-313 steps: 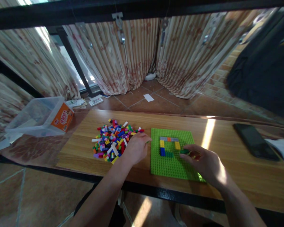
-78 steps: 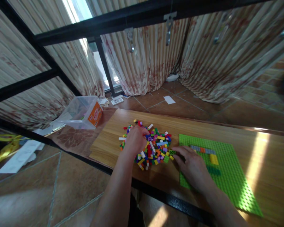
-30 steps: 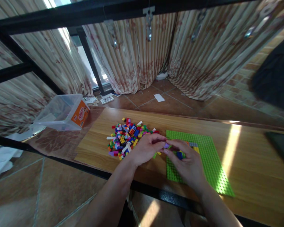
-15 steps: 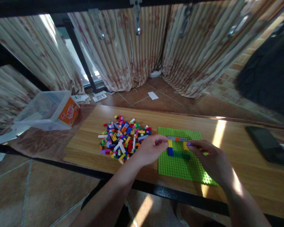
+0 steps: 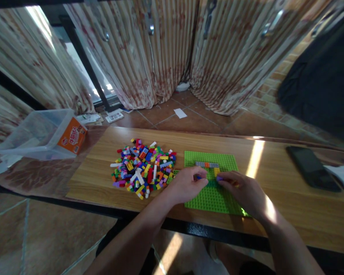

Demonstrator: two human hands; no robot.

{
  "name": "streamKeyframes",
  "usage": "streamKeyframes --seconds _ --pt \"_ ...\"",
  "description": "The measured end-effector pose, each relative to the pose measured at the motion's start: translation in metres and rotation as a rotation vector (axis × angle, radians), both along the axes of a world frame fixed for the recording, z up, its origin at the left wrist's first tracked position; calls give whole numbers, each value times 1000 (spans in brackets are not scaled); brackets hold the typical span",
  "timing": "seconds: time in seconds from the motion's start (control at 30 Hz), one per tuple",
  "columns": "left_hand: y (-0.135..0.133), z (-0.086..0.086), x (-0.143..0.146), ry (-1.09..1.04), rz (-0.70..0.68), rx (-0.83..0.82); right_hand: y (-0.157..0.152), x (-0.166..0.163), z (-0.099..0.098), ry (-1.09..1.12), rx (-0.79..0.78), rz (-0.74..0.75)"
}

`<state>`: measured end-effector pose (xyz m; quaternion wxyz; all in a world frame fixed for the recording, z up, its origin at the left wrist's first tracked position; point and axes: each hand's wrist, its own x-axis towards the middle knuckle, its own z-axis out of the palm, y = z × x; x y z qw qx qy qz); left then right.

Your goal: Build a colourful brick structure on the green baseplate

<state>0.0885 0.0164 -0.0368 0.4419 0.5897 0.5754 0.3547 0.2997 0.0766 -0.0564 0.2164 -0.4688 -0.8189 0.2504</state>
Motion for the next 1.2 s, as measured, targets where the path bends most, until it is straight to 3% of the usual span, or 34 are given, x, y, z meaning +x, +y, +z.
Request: streamKeyframes --seconds 0.9,1.2 --pt "0 5 2 62 -56 2 0 -4 6 -29 -16 10" --pt "-4 -6 23 -167 -156 -106 0 -7 5 23 -58 -53"
